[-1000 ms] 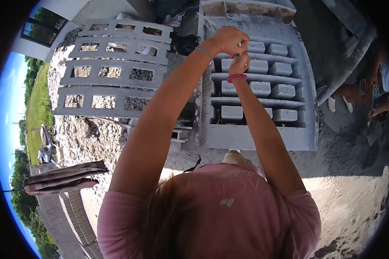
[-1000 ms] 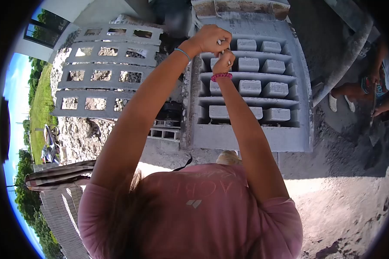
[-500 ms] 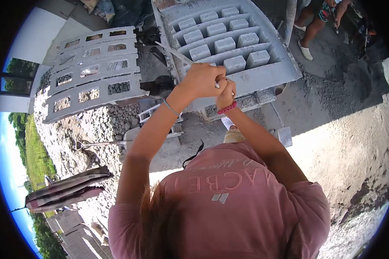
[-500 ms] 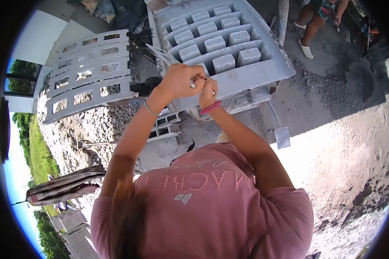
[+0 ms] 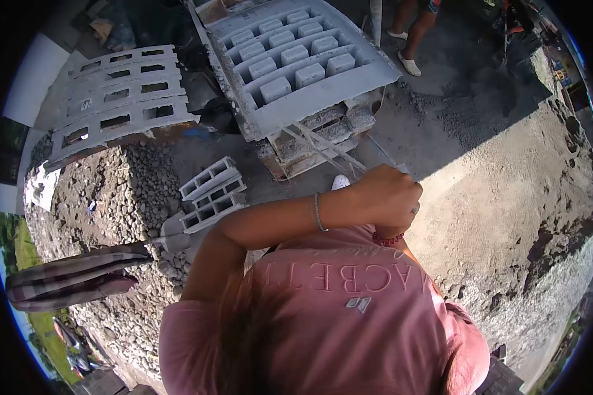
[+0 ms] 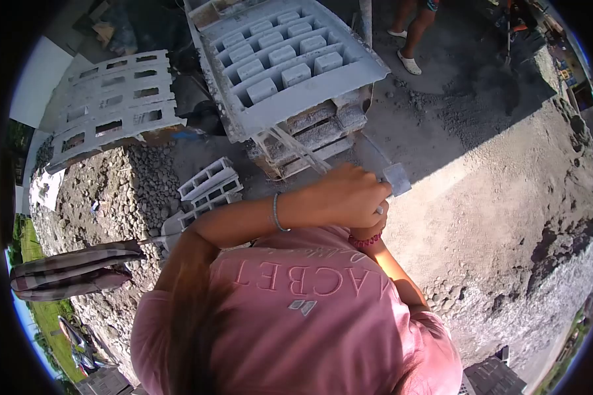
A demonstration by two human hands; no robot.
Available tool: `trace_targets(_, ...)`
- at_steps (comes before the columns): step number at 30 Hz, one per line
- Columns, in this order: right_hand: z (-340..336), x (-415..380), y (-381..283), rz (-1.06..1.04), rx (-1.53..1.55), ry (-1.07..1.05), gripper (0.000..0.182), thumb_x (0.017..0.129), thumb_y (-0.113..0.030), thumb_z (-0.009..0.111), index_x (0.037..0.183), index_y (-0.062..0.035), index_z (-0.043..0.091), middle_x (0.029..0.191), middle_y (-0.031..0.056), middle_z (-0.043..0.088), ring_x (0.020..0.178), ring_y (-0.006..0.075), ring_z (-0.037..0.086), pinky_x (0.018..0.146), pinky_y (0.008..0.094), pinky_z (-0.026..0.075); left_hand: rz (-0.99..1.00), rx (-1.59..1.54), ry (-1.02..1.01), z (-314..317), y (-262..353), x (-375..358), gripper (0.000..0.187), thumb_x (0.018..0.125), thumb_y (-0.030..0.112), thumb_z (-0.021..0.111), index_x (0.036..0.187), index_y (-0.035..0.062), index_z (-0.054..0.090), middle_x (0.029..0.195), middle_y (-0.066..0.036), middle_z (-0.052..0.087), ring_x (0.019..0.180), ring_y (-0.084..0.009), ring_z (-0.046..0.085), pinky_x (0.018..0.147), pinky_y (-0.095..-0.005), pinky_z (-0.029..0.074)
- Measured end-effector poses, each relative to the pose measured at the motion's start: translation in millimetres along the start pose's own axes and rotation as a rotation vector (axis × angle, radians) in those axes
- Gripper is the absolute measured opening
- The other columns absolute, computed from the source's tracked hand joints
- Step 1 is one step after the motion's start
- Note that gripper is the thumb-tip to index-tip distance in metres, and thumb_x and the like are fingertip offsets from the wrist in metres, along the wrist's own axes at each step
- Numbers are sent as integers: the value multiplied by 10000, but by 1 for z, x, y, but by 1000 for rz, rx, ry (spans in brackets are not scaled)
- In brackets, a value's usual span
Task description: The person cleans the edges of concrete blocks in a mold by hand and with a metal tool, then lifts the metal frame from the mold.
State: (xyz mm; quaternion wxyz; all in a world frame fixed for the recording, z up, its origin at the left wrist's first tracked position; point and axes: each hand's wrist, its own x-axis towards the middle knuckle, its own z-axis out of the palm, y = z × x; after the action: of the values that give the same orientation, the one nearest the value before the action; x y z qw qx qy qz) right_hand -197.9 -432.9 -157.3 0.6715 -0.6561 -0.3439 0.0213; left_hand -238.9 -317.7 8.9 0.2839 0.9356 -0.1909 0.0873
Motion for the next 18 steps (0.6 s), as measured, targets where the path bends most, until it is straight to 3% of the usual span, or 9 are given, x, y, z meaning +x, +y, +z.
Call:
trace_targets(3,-21,-14,-10,13,-80,131,237,790,-218,434,863,-16,533,857,76,525,833,178,502,715,303,410,229,-36,-25,11,15,17,129,517,155,549,541,30,573,549,-144,564,526,-267,579,468,-359,452)
trace_targets(6,-33,-13,-9,23,-108,253,245,791,-224,427,864,-17,536,854,78,530,826,180,509,709,302,414,418,32,-187,20,22,35,121,480,173,558,515,58,571,511,-108,550,504,-243,568,457,-346,439)
trace_targets(9,-42,-1,-1,21,-133,340,253,793,-230,420,864,-18,538,851,81,535,819,183,516,703,301,418,467,29,66,24,21,54,117,445,195,559,485,86,566,482,-72,530,485,-218,549,444,-332,419)
trace_targets(13,-55,32,21,21,-147,412,265,795,-238,411,865,-19,541,846,85,542,810,186,525,695,299,424,403,66,182,29,-2,96,53,455,167,543,460,117,559,485,-47,528,464,-207,529,457,-324,411)
trace_targets(16,-63,64,46,35,-157,434,273,796,-245,404,865,-20,544,843,87,547,803,189,531,689,297,428,460,-17,195,32,-42,135,87,453,192,546,454,108,522,442,-68,493,426,-224,516,410,-329,406)
trace_targets(18,-66,87,66,50,-148,427,279,797,-249,399,866,-21,545,841,89,551,799,191,536,685,297,430,471,-44,193,73,-83,159,94,447,197,548,442,109,515,437,-69,486,431,-227,514,412,-332,404)
